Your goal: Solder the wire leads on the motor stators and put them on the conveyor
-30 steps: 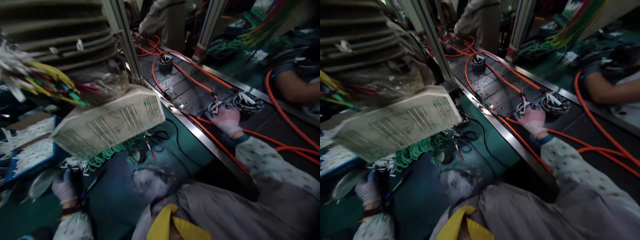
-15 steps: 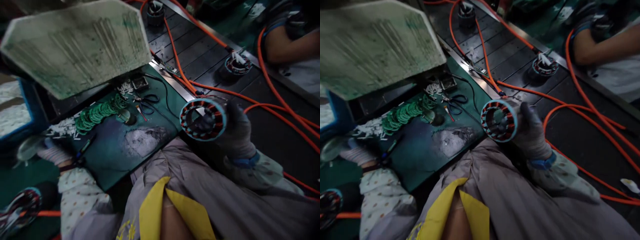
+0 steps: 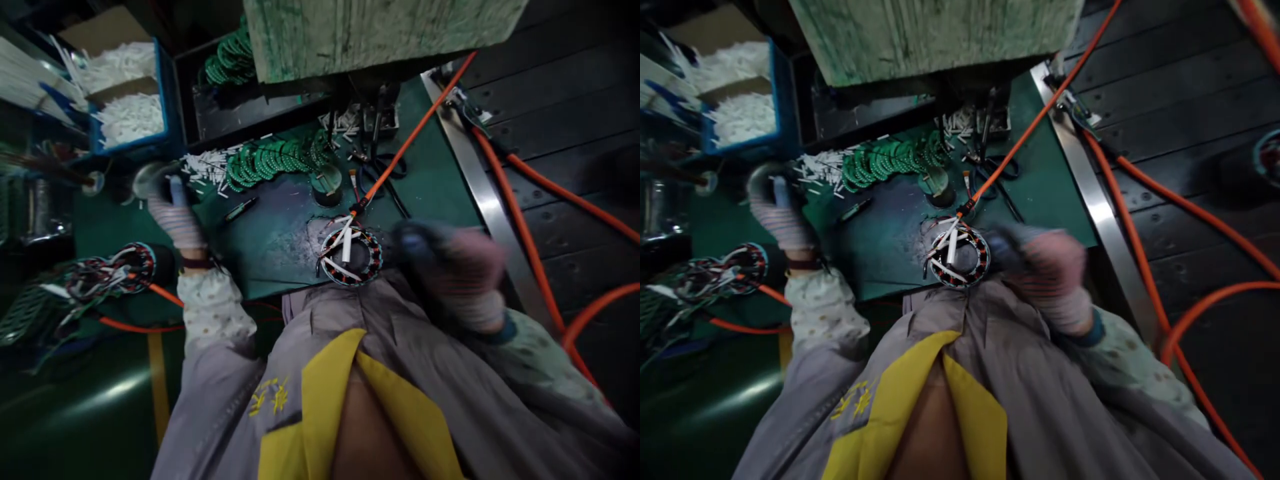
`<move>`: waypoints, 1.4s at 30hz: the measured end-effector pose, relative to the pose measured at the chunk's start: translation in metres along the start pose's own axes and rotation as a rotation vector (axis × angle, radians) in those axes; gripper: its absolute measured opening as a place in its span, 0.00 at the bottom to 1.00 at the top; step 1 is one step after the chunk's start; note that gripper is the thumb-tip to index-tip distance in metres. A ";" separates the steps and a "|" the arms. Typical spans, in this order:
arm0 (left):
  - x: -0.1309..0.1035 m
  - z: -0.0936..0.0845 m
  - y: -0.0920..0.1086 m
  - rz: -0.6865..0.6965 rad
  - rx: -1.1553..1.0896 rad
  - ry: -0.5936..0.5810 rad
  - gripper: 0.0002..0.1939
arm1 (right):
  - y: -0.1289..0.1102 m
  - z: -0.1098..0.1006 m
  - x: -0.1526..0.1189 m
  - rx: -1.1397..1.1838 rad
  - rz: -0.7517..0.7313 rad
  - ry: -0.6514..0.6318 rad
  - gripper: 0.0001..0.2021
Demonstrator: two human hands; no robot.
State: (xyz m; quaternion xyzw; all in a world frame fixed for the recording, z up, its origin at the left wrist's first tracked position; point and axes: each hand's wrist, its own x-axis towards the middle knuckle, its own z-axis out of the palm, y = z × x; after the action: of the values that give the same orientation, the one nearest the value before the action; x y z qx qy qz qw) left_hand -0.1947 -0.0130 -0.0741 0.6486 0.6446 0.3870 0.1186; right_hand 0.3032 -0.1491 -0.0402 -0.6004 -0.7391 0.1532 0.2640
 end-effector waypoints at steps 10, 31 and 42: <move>-0.066 0.073 0.228 0.494 0.421 -0.665 0.19 | 0.043 -0.005 0.134 -0.433 -0.296 -0.323 0.21; -0.001 0.083 0.206 0.140 -0.197 -1.177 0.45 | -0.008 -0.058 0.072 -0.425 -0.199 -0.299 0.29; -0.064 0.091 0.194 0.300 -0.082 -0.506 0.30 | 0.037 0.025 0.051 0.622 -0.023 -0.284 0.32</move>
State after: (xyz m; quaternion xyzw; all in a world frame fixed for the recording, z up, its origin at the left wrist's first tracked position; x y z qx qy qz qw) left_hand 0.0180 -0.0682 -0.0308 0.8072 0.4753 0.2517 0.2432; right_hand 0.3112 -0.0885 -0.0700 -0.4553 -0.6931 0.4506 0.3306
